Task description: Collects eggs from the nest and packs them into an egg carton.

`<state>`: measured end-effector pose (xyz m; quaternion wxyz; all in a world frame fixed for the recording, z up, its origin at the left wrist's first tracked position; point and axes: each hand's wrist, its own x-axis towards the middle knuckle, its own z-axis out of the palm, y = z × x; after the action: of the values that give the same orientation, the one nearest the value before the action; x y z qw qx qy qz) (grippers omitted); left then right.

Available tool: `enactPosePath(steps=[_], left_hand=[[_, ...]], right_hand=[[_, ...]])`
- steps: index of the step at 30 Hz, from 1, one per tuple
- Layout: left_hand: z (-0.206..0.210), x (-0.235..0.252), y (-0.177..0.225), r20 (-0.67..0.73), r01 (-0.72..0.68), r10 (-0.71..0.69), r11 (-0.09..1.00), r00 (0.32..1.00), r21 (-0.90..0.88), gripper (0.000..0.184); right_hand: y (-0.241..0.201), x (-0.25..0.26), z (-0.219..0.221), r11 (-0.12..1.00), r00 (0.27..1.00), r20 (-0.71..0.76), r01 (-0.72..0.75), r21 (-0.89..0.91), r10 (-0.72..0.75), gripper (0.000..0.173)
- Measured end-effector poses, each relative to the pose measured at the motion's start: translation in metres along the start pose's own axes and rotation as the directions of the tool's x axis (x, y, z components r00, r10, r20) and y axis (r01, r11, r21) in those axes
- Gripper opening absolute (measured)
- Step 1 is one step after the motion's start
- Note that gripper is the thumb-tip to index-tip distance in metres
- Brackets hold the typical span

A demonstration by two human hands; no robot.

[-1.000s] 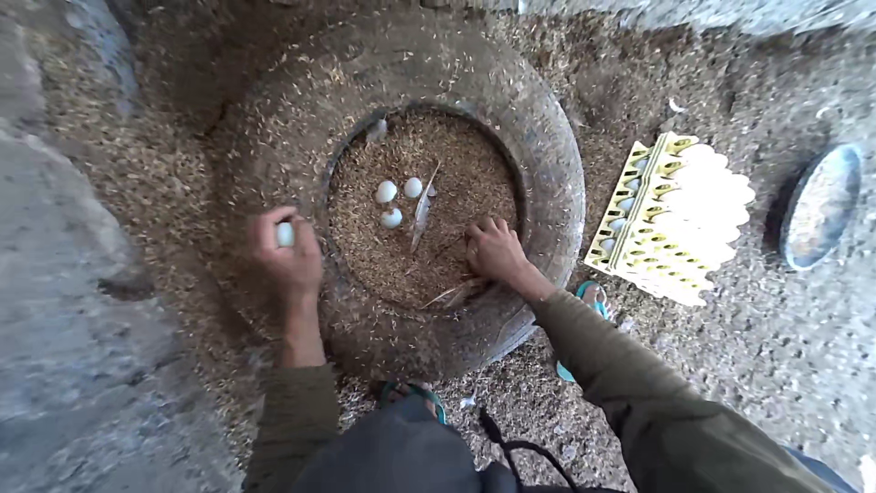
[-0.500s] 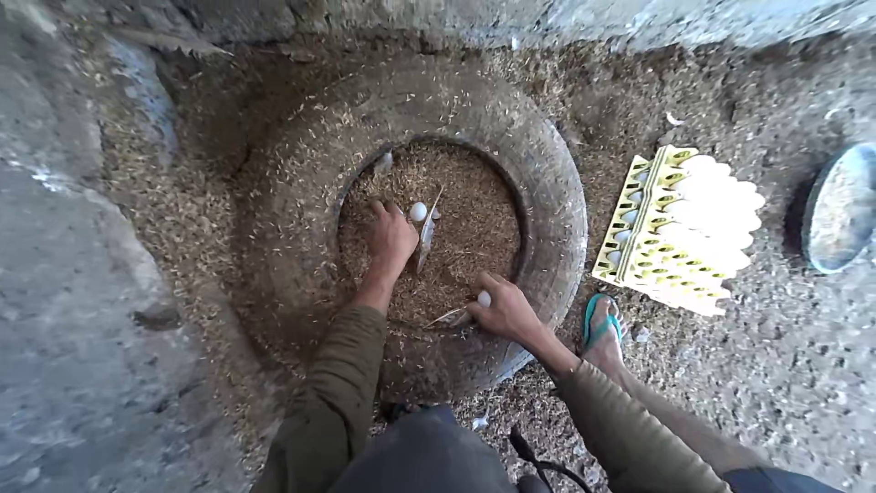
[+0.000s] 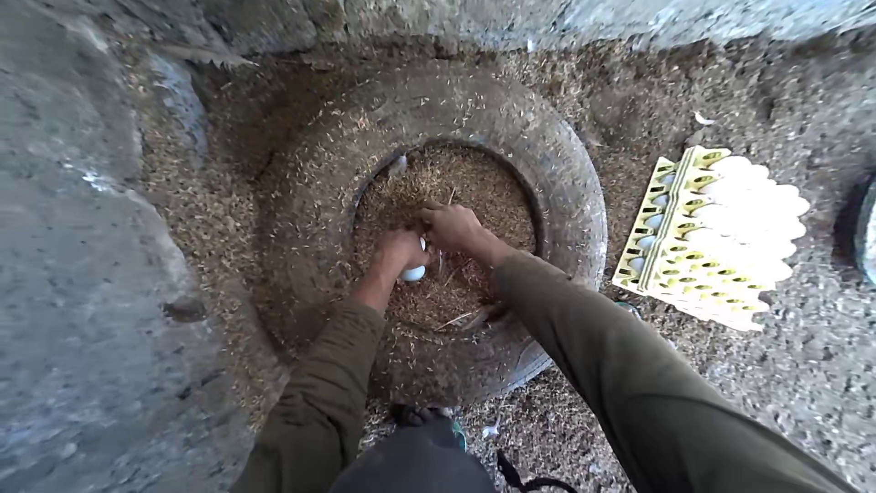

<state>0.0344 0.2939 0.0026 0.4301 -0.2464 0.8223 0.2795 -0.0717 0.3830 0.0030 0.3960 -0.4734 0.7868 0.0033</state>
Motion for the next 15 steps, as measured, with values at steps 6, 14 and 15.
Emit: enactPosePath(steps=[6, 14, 15], left_hand=[[0.008, -0.026, 0.003, 0.122, -0.062, 0.047, 0.991, 0.991, 0.117, 0.056], [0.019, -0.043, 0.004, 0.116, 0.054, -0.088, 0.961, 0.989, 0.271, 0.071], [0.016, -0.043, 0.003, 0.113, 0.047, -0.082, 0.960, 0.990, 0.277, 0.070]], right_hand=[[0.005, 0.002, -0.007, 0.971, 0.981, 0.114, -0.130, -0.199, 0.154, 0.049], [-0.007, -0.056, 0.013, 0.985, 0.952, 0.279, -0.083, -0.153, 0.123, 0.049], [-0.011, -0.064, 0.018, 0.984, 0.948, 0.292, -0.086, -0.157, 0.129, 0.046]])
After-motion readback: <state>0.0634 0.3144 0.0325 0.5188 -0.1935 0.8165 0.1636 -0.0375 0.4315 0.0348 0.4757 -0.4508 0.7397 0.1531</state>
